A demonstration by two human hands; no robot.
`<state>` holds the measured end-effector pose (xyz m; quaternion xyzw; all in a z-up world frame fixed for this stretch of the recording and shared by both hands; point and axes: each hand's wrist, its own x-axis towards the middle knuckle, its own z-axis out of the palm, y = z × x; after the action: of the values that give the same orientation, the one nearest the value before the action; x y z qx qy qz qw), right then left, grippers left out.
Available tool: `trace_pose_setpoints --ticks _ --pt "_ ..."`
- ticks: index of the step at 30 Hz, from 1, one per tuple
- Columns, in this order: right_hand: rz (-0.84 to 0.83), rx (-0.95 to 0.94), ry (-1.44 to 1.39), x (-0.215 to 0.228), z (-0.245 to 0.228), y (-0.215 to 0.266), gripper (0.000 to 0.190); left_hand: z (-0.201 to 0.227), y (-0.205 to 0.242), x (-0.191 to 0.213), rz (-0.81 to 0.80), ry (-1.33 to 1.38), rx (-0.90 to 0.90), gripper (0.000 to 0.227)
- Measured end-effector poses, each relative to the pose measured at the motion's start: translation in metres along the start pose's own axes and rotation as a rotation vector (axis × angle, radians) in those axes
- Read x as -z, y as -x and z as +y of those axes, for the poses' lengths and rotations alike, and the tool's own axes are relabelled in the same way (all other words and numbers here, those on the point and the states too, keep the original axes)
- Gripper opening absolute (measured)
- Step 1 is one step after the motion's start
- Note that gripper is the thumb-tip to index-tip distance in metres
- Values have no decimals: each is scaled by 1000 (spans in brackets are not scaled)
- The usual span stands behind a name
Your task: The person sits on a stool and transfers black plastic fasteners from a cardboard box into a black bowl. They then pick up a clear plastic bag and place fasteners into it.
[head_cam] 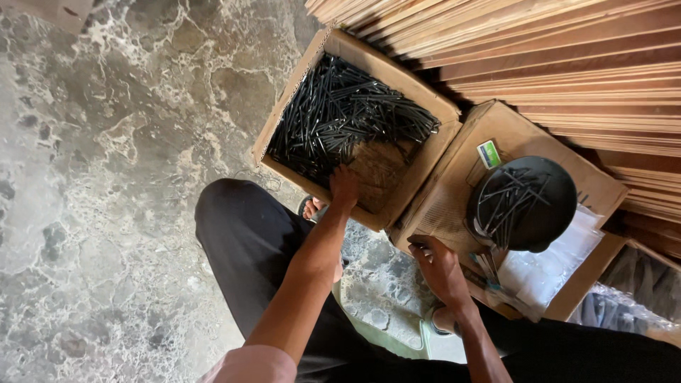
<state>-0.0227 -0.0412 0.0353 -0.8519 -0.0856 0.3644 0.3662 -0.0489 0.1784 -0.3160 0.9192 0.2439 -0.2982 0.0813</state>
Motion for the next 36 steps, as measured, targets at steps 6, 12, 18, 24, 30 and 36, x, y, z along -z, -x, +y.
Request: trace_pose_setpoints --ticks 6,12,18,24,30,36 --pt "29 17 42 5 -1 -5 19 0 12 16 250 78 21 19" --pt "61 18 29 6 3 -1 20 -2 15 24 275 548 143 16" --pt "53 87 12 17 -5 7 22 -14 5 33 166 724 161 38" --pt "82 118 69 27 -9 14 22 15 63 133 -17 1432 160 48" --pt "221 98 98 50 -9 23 20 91 76 171 124 1662 -265 37" --pt "457 -37 -93 75 -13 34 28 145 163 245 47 1390 -609 43"
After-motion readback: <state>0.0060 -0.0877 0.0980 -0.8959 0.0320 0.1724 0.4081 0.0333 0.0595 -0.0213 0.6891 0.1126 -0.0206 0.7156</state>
